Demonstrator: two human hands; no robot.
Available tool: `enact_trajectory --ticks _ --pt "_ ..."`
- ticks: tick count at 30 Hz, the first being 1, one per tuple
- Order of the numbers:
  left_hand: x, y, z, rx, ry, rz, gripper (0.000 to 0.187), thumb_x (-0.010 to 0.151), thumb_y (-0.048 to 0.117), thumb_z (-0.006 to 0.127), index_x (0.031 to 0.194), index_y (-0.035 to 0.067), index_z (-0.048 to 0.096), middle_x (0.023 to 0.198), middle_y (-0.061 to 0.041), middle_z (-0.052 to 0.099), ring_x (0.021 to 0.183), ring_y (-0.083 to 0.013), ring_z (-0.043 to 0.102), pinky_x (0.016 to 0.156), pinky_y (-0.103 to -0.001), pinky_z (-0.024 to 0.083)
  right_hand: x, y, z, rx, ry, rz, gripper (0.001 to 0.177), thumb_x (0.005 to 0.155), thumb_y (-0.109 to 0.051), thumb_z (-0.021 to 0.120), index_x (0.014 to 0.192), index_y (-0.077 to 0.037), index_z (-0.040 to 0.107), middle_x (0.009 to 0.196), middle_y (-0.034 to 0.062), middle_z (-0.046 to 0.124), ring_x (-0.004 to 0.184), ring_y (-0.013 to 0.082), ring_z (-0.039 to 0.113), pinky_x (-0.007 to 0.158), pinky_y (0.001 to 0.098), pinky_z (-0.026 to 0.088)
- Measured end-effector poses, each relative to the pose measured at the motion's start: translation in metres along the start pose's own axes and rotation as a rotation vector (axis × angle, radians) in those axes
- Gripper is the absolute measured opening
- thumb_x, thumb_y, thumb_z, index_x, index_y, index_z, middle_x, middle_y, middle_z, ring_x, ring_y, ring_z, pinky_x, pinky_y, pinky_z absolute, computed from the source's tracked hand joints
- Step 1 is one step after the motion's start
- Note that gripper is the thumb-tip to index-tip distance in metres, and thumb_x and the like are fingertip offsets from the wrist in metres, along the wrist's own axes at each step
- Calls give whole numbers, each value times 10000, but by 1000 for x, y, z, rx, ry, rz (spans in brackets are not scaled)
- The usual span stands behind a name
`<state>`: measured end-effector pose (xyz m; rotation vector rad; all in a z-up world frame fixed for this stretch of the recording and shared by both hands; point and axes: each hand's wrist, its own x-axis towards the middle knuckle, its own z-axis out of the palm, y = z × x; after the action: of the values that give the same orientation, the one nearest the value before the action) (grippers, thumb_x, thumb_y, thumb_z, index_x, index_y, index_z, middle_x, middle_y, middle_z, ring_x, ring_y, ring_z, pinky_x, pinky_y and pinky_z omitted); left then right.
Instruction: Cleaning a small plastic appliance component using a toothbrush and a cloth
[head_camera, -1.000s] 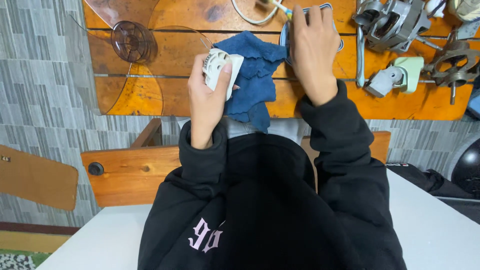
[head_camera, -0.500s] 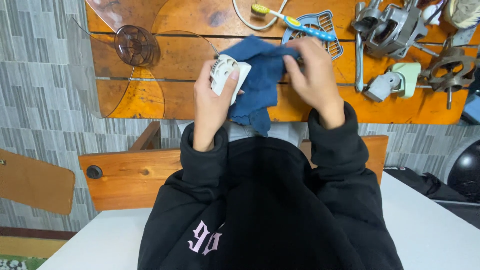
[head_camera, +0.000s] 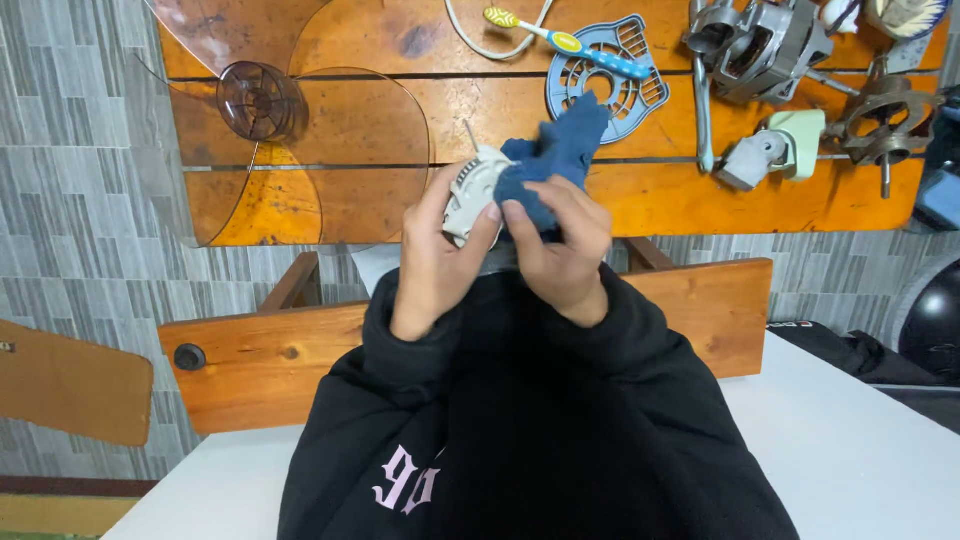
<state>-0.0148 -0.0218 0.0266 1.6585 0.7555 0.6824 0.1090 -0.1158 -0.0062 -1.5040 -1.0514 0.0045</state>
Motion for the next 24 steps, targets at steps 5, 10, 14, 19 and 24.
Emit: enact_trajectory --ticks 5,10,14,19,24 --pt "3 11 -5 -96 23 21 428 969 193 623 1368 87 509 1141 -230 708 1063 -281 696 865 -434 586 9 1 -22 270 -224 84 271 1042 -112 548 879 65 672 896 210 668 790 398 633 730 478 527" --pt "6 11 2 112 45 298 291 1052 230 514 1248 40 616 1124 -207 732 986 -427 725 794 -462 589 26 -11 -25 173 -173 89 80 929 3 784 939 54 723 754 171 634 646 329 611 627 381 497" --pt "10 0 10 277 146 481 308 1052 244 512 1205 52 697 1088 -117 762 923 -314 765 780 -378 606 22 -4 -20 137 -114 157 254 840 -12 892 1007 -27 701 742 88 672 666 218 634 642 308 506" --pt "13 -6 16 405 201 561 301 1050 224 508 1178 30 700 1069 -108 765 899 -289 770 750 -356 608 8 -5 -4 55 -14 120 139 887 6 845 941 13 717 691 149 625 582 335 610 558 371 476" --pt "11 -8 17 379 256 510 304 1050 216 498 1178 25 697 1036 -144 764 881 -338 762 724 -398 605 -1 3 5 -26 11 -106 113 921 16 765 1033 14 749 820 157 694 663 381 670 604 402 542"
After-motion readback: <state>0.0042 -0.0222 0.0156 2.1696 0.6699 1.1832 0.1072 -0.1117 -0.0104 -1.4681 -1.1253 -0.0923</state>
